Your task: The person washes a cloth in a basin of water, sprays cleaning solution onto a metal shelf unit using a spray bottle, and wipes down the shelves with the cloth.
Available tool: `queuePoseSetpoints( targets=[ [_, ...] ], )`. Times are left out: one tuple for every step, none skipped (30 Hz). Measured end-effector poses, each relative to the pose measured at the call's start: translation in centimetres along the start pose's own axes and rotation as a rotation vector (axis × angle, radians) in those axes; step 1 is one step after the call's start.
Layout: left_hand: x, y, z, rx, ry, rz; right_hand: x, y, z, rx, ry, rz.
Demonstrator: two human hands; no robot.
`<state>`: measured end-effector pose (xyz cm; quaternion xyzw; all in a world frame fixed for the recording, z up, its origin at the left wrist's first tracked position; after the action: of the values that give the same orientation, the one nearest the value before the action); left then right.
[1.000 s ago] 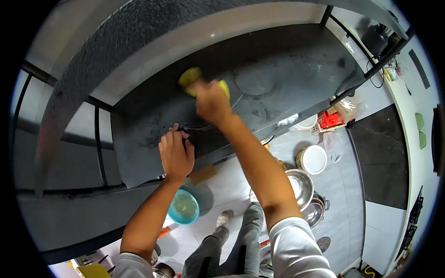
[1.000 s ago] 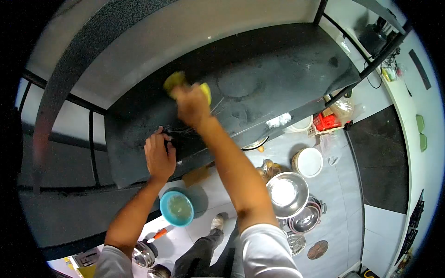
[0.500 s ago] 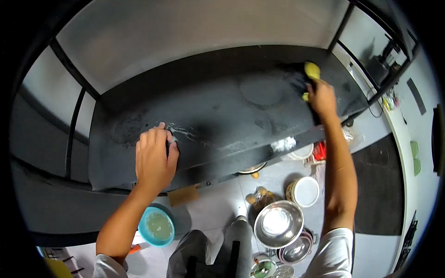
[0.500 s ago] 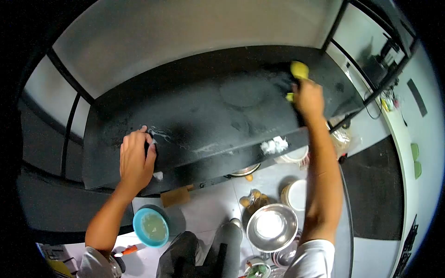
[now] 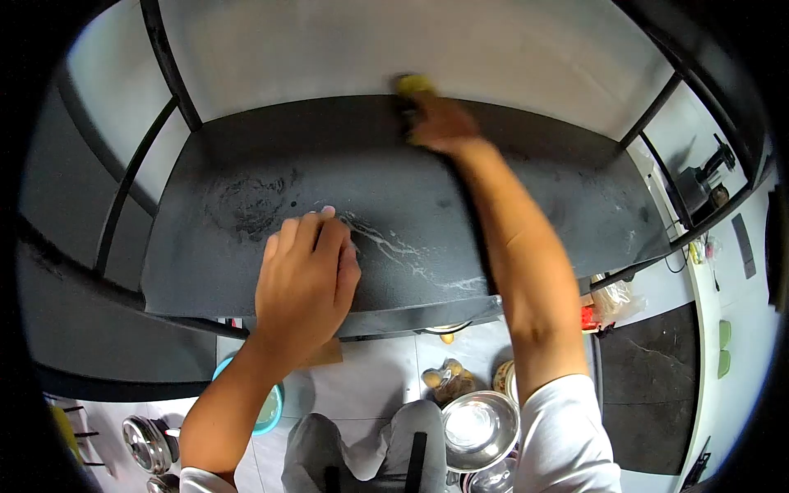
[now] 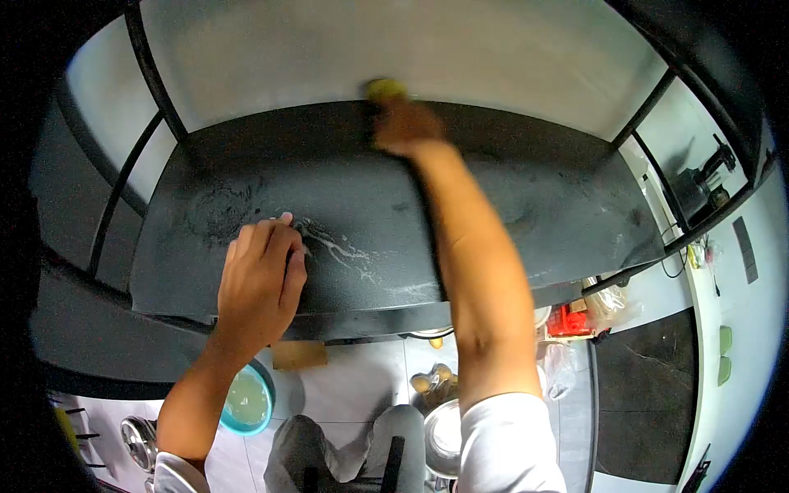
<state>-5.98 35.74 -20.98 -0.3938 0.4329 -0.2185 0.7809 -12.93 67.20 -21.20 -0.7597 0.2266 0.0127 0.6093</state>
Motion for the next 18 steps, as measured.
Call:
queuePoseSetpoints(
  targets=[
    [0.0,-0.2,0.1,0.007,0.010,0.016,0.8,0.4,-3.8,-0.015,-0.073,-0.061],
    [0.0,-0.3,0.1,0.014,0.020,0.029,2.1,0.5,-6.4,-0.032,-0.146,-0.123],
    [0.0,-0.4,0.1,0.020,0.025,0.040,4.1,0.8,-7.8,-0.080,-0.290,-0.158],
    [0.0,-0.5,0.1,0.018,0.030,0.047,6.2,1.0,-9.2,-0.133,-0.435,-0.194],
    [-0.1,-0.4,0.1,0.015,0.032,0.051,9.2,-0.2,-10.3,-0.184,-0.583,-0.153],
    [0.1,-0.3,-0.1,0.013,0.028,0.048,12.2,-2.1,-10.6,-0.244,-0.727,-0.116],
    [0.3,-0.3,-0.2,0.013,0.025,0.069,13.9,-3.5,-8.9,-0.240,-0.606,-0.177],
    [0.3,-0.3,-0.3,0.015,0.029,0.087,15.7,-4.8,-6.4,-0.234,-0.478,-0.236],
    [0.2,-0.3,-0.4,0.019,0.039,0.111,17.4,-6.5,-3.2,-0.134,-0.440,-0.062],
    [0.2,-0.2,-0.7,0.064,0.026,0.110,19.4,-8.1,0.4,0.012,-0.289,0.014],
    [0.1,-0.3,-0.8,0.110,0.010,0.113,21.7,-9.3,4.5,0.083,-0.114,0.097],
    [0.2,-0.5,-0.9,0.155,-0.010,0.116,24.0,-10.8,7.0,0.142,0.068,0.146],
    [0.3,-1.0,-0.8,0.235,-0.014,0.134,26.6,-11.5,8.9,0.219,0.214,0.212],
    [0.8,-1.6,-0.6,0.264,-0.004,0.137,28.6,-11.8,9.4,0.272,0.358,0.236],
    [1.2,-2.4,-0.6,0.291,0.004,0.144,30.0,-11.3,8.2,0.307,0.370,0.243],
    [1.6,-3.5,-0.6,0.313,0.012,0.155,30.7,-11.1,6.3,0.340,0.380,0.252],
    [2.9,-4.5,-0.7,0.397,-0.040,0.124,30.9,-10.3,3.8,0.344,0.355,0.260],
    [4.8,-5.6,-0.7,0.441,-0.068,0.110,30.2,-9.3,0.3,0.349,0.326,0.268]
  ],
)
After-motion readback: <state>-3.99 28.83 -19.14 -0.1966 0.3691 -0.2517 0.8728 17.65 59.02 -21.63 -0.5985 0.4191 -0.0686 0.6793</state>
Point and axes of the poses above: each hand's wrist, its own x-axis away from the middle knuckle, its own y-axis out of the palm, z = x × y, the point moved 6 cm from there along -x, towards the middle knuckle, and after that the axes turned 7 degrees about -y, right-handed, at the moved point
